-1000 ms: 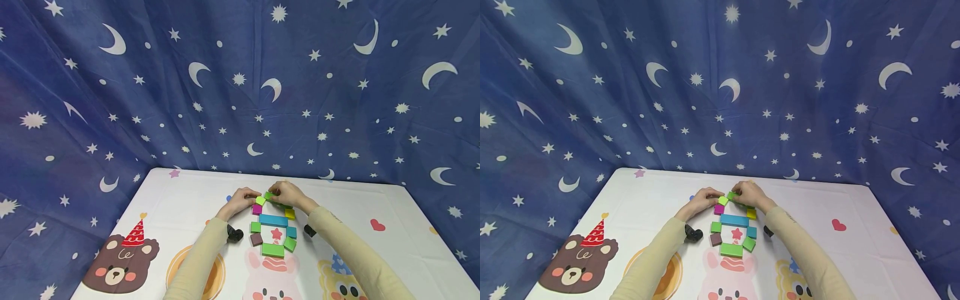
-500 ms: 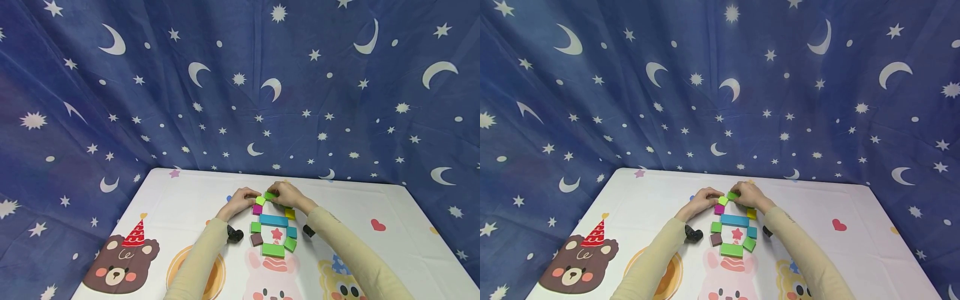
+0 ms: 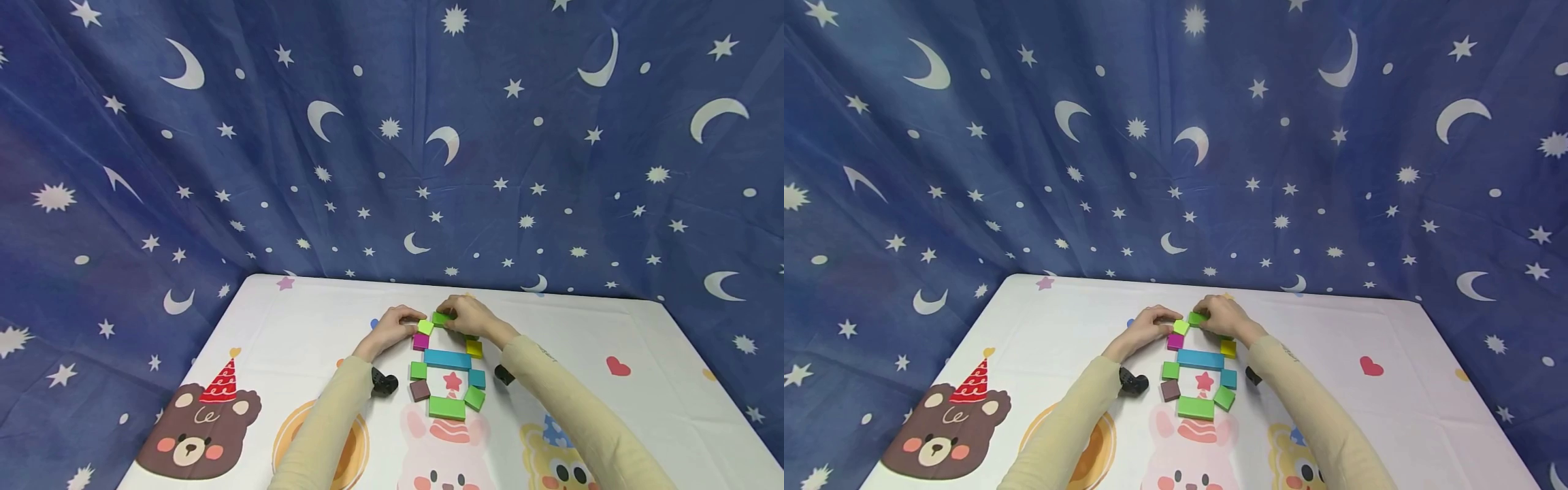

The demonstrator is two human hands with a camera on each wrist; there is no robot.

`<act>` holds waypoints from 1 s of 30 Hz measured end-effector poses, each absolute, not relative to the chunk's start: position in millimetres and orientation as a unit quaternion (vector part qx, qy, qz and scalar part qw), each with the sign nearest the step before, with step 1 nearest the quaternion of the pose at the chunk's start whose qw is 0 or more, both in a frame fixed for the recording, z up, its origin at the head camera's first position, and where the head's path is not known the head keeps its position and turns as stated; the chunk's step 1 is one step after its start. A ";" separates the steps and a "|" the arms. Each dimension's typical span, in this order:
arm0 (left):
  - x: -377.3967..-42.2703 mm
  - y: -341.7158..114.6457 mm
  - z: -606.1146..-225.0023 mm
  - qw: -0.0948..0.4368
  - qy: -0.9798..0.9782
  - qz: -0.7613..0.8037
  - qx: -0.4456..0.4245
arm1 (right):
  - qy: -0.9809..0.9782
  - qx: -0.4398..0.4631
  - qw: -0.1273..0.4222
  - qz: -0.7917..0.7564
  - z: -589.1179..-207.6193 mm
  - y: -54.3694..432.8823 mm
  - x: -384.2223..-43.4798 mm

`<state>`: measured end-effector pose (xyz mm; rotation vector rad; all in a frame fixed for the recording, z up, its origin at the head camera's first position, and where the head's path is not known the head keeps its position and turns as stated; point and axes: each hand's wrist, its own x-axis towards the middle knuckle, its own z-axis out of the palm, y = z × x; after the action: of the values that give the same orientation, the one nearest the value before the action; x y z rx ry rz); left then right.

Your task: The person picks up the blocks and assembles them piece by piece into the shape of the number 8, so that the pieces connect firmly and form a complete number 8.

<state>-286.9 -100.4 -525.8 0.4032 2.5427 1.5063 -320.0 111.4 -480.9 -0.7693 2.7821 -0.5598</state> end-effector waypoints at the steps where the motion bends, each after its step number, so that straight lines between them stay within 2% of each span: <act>1: -287.1 -100.2 -525.9 0.078 0.850 0.503 0.135 | 0.941 -0.261 0.102 -0.192 -480.6 111.8 -320.4; 16: -285.8 -99.1 -525.7 0.075 0.853 0.498 0.133 | 0.937 -0.244 0.130 -0.212 -479.8 117.8 -324.0; 30: -286.7 -99.6 -526.3 0.078 0.852 0.499 0.140 | 0.934 -0.266 0.123 -0.203 -480.3 119.6 -323.1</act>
<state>-286.7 -99.6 -526.3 0.4179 2.5506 1.4955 -323.1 119.6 -480.3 -0.7755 2.7251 -0.5933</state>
